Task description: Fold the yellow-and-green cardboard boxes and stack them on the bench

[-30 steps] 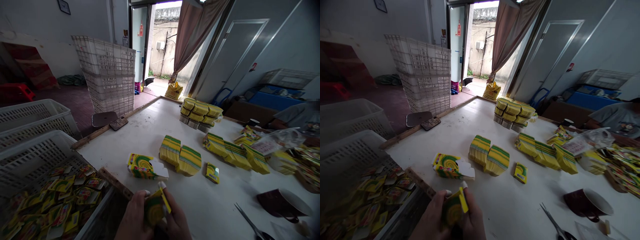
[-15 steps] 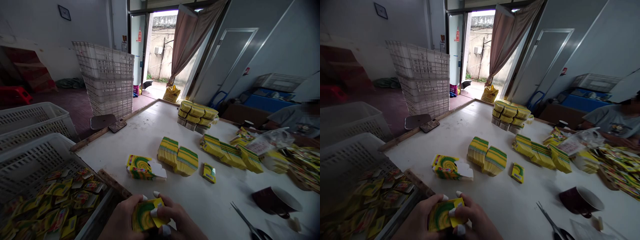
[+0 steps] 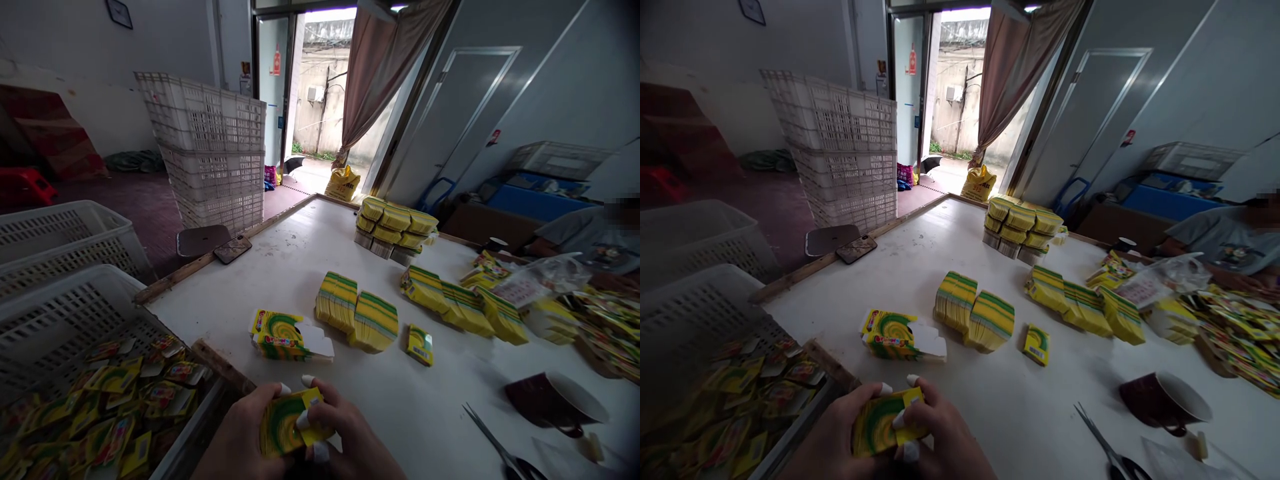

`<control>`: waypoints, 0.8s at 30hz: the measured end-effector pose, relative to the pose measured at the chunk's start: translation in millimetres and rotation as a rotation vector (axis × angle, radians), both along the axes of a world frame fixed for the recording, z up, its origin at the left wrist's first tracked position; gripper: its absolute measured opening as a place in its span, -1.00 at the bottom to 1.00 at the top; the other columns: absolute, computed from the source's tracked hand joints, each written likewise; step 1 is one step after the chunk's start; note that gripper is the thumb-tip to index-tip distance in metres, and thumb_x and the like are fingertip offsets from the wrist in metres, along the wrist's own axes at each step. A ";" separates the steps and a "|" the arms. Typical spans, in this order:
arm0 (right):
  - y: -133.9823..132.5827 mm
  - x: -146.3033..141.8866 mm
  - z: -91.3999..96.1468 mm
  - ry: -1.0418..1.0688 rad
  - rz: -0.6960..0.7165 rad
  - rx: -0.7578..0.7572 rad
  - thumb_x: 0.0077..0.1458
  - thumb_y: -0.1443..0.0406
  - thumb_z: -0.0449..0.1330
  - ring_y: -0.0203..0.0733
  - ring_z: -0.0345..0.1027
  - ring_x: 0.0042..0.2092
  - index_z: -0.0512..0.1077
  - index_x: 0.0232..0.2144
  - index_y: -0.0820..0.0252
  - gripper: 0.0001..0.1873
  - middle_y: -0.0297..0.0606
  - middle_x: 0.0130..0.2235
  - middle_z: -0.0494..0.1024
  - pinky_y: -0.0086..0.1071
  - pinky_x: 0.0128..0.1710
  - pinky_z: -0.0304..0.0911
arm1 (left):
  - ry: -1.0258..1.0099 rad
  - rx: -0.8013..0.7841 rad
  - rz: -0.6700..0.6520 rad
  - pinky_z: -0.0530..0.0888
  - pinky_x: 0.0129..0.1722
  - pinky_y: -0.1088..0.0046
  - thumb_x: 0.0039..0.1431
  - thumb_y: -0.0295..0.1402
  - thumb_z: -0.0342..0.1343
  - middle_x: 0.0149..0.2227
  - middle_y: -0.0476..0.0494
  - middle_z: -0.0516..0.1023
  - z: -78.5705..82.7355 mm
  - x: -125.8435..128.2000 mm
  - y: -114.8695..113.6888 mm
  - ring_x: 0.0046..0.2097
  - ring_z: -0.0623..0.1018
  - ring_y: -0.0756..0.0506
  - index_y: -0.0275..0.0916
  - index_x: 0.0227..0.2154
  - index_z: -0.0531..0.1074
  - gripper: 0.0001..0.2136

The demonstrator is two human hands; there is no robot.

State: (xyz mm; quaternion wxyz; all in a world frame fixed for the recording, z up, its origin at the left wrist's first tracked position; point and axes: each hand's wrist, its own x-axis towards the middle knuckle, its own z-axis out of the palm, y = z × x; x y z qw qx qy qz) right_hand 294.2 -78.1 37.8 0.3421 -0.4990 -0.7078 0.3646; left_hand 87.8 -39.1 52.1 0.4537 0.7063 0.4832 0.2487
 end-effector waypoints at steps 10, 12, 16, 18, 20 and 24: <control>-10.6 -30.1 -49.6 0.312 -0.253 -0.018 0.22 -0.04 0.03 -0.02 0.37 0.11 0.14 0.19 0.05 -0.42 -0.06 0.20 0.32 -0.23 0.09 0.27 | -0.014 0.067 0.065 0.49 -0.18 0.39 -0.15 -0.36 0.23 -0.22 -0.09 0.63 -9.2 9.0 -6.7 -0.19 0.60 -0.18 -0.17 -0.13 0.40 -0.58; -8.4 -31.0 -46.2 0.360 -0.236 -0.057 0.19 -0.03 0.07 -0.03 0.42 0.04 -0.05 0.29 0.05 -0.27 -0.08 0.11 0.42 -0.19 0.08 0.30 | -0.199 0.050 0.245 0.51 -0.20 0.43 -0.15 -0.31 0.31 -0.23 -0.07 0.63 -14.4 7.4 -8.6 -0.21 0.61 -0.15 -0.14 -0.11 0.42 -0.55; 11.2 -21.3 -24.1 0.247 -0.297 0.006 0.20 0.11 0.10 -0.05 0.43 0.01 0.07 0.22 0.06 -0.42 -0.11 0.01 0.51 -0.16 0.06 0.32 | -0.971 -0.038 0.707 0.54 -0.48 0.54 -0.22 0.05 0.36 -0.20 -0.03 0.63 -14.6 -6.4 -4.4 -0.39 0.56 -0.04 -0.08 -0.15 0.47 -0.45; 29.3 -18.2 -14.2 0.124 -0.407 0.113 0.18 0.20 0.10 -0.05 0.45 -0.06 0.20 0.11 0.13 -0.55 -0.05 0.01 0.50 -0.15 -0.01 0.37 | -1.250 -0.167 0.836 0.59 -0.50 0.45 -0.37 0.22 0.32 -0.12 -0.08 0.62 -14.2 -11.6 0.1 -0.35 0.60 -0.11 -0.10 -0.18 0.50 -0.32; 49.9 -20.3 -8.4 0.011 -0.430 0.173 0.16 0.30 0.08 -0.04 0.44 -0.06 0.24 0.08 0.21 -0.58 0.01 0.04 0.48 -0.14 -0.03 0.38 | -1.313 -0.369 0.848 0.62 -0.48 0.36 -0.46 0.22 0.36 -0.11 -0.13 0.63 -17.2 -10.7 3.0 -0.31 0.63 -0.17 -0.13 -0.18 0.50 -0.26; 83.3 -34.4 -9.6 -0.137 -0.411 0.193 0.02 0.50 0.06 0.13 0.34 -0.01 0.32 0.06 0.30 -0.50 0.06 -0.01 0.49 0.06 0.02 0.29 | -1.258 -0.477 0.759 0.48 -0.64 0.49 -0.27 0.05 0.40 -0.25 -0.12 0.67 -29.2 3.8 1.8 -0.50 0.56 -0.05 -0.16 -0.14 0.47 -0.39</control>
